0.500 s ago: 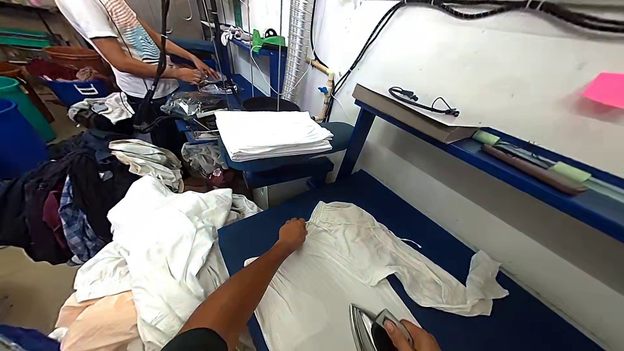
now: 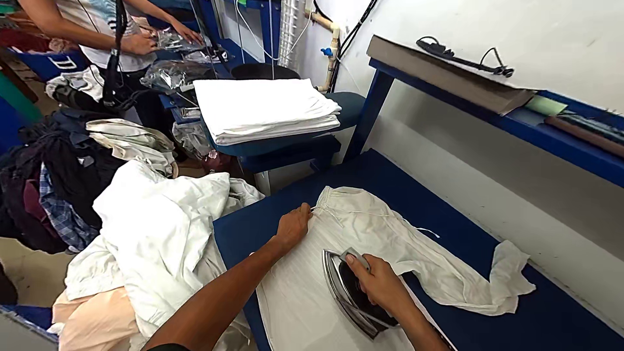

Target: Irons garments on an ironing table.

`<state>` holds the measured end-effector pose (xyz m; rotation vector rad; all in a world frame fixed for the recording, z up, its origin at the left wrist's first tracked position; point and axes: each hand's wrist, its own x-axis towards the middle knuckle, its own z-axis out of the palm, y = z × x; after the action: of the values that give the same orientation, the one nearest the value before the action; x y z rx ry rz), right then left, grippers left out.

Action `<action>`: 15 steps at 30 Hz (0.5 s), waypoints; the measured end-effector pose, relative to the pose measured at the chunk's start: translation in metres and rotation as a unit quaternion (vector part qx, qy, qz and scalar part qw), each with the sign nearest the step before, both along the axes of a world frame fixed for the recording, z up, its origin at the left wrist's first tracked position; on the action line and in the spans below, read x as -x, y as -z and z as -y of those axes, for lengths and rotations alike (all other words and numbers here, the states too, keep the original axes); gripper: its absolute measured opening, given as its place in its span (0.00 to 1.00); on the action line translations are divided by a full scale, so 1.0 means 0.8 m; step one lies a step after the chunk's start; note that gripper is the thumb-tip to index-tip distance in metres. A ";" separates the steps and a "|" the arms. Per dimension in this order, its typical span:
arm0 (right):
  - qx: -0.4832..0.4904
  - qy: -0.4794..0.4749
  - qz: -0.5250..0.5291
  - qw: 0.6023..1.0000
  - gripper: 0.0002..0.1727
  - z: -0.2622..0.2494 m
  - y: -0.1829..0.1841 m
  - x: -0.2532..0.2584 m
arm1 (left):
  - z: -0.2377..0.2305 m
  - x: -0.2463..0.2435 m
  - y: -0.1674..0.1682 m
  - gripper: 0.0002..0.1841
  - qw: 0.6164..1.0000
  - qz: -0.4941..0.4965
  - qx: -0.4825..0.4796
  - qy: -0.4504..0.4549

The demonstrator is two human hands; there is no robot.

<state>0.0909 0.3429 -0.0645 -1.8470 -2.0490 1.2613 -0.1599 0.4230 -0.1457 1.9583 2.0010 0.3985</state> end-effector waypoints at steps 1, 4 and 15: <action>-0.001 -0.011 0.004 1.000 0.35 -0.009 -0.002 0.014 | -0.002 0.002 0.008 0.18 1.000 0.000 -0.013 0.011; -0.009 -0.029 0.031 0.999 0.36 -0.030 -0.003 0.063 | -0.014 0.023 0.023 0.18 0.998 0.058 -0.014 0.035; -0.007 0.103 0.044 0.994 0.37 0.094 -0.027 -0.063 | 0.100 0.020 0.021 0.34 0.947 -0.053 -0.123 0.294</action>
<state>0.1412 0.2673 -0.0430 -2.0793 -1.8435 1.1289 -0.1762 0.3429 -0.1625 2.6486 1.3608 0.4082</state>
